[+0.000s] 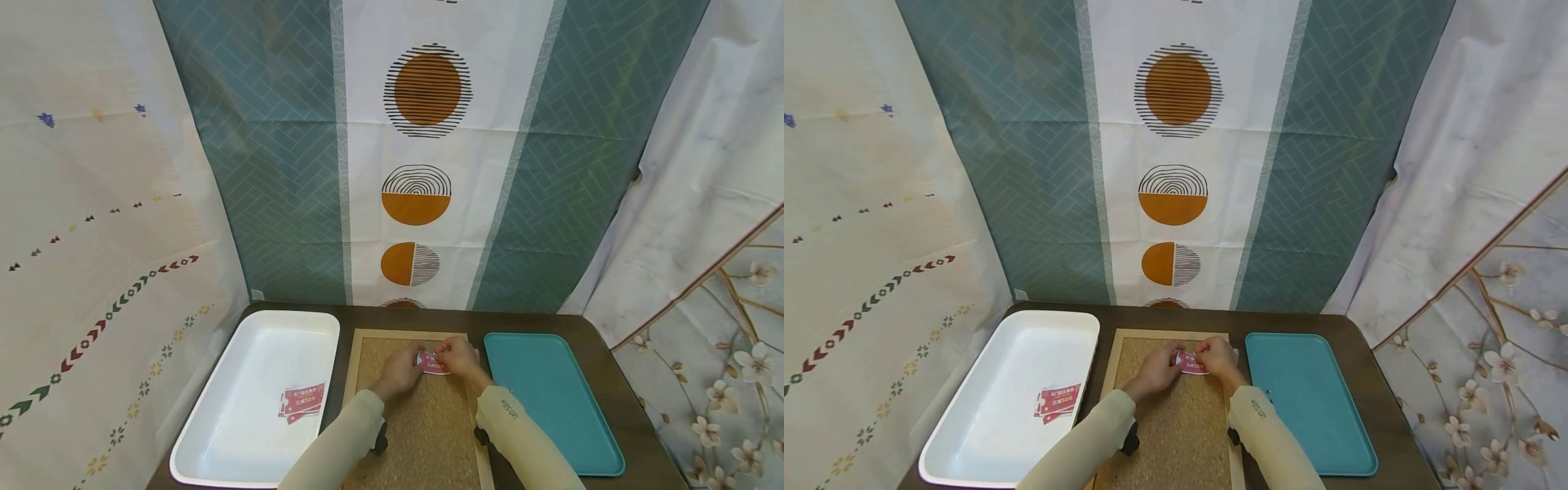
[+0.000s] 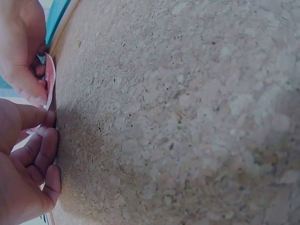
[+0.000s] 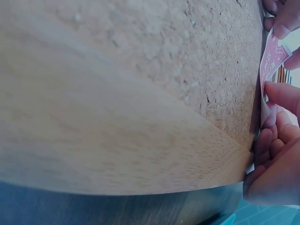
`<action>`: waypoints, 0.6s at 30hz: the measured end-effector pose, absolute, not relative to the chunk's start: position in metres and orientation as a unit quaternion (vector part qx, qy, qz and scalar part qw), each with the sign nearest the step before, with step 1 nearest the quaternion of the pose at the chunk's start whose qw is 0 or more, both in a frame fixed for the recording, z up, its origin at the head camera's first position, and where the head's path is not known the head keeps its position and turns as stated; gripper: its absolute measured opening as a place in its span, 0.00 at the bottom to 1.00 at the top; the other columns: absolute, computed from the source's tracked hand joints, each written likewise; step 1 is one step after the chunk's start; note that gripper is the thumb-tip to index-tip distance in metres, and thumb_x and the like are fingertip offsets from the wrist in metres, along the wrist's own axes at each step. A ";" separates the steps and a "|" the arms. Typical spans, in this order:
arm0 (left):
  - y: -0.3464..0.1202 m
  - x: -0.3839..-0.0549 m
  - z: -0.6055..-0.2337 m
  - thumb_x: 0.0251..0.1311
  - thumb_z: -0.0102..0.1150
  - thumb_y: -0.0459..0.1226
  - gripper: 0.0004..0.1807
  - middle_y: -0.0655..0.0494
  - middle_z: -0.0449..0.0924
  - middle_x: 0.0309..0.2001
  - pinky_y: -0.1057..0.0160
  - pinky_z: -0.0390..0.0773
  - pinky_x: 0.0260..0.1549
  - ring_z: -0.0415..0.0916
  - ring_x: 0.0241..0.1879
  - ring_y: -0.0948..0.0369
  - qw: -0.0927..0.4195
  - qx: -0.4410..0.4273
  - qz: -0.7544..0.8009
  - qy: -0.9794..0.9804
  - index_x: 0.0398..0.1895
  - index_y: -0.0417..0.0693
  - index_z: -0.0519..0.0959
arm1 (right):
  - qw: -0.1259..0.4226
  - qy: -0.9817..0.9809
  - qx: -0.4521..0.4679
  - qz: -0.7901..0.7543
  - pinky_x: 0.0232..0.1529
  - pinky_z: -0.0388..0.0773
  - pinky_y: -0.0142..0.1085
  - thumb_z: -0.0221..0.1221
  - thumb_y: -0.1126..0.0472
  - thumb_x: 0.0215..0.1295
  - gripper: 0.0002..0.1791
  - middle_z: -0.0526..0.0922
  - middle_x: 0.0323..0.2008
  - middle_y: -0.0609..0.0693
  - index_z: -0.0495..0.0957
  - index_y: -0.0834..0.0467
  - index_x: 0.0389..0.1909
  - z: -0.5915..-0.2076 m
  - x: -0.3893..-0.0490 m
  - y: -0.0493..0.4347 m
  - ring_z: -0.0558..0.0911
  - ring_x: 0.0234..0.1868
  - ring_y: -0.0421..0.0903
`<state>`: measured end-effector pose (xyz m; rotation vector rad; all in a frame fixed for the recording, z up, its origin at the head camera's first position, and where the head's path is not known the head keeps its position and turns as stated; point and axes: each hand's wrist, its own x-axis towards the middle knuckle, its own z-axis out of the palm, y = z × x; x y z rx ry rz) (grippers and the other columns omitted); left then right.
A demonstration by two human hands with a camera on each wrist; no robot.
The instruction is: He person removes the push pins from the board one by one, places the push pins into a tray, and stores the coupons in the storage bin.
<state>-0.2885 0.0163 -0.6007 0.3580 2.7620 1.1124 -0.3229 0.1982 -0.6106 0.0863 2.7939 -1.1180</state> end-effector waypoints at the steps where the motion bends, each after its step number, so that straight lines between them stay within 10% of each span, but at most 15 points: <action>1: 0.016 -0.288 -0.600 0.73 0.64 0.35 0.21 0.50 0.86 0.45 0.60 0.78 0.34 0.75 0.36 0.61 0.070 0.121 0.371 0.918 0.66 0.46 0.78 | 0.064 0.927 0.025 -0.369 0.56 0.62 0.57 0.69 0.60 0.66 0.04 0.86 0.31 0.48 0.88 0.57 0.35 -0.610 -0.323 0.198 0.81 0.40 0.49; 18: 0.016 -0.285 -0.598 0.74 0.62 0.35 0.19 0.57 0.80 0.36 0.64 0.72 0.28 0.73 0.32 0.62 0.066 0.120 0.373 0.918 0.66 0.47 0.78 | 0.063 0.924 0.007 -0.377 0.58 0.60 0.59 0.70 0.58 0.66 0.05 0.84 0.28 0.47 0.86 0.56 0.34 -0.611 -0.320 0.201 0.80 0.37 0.47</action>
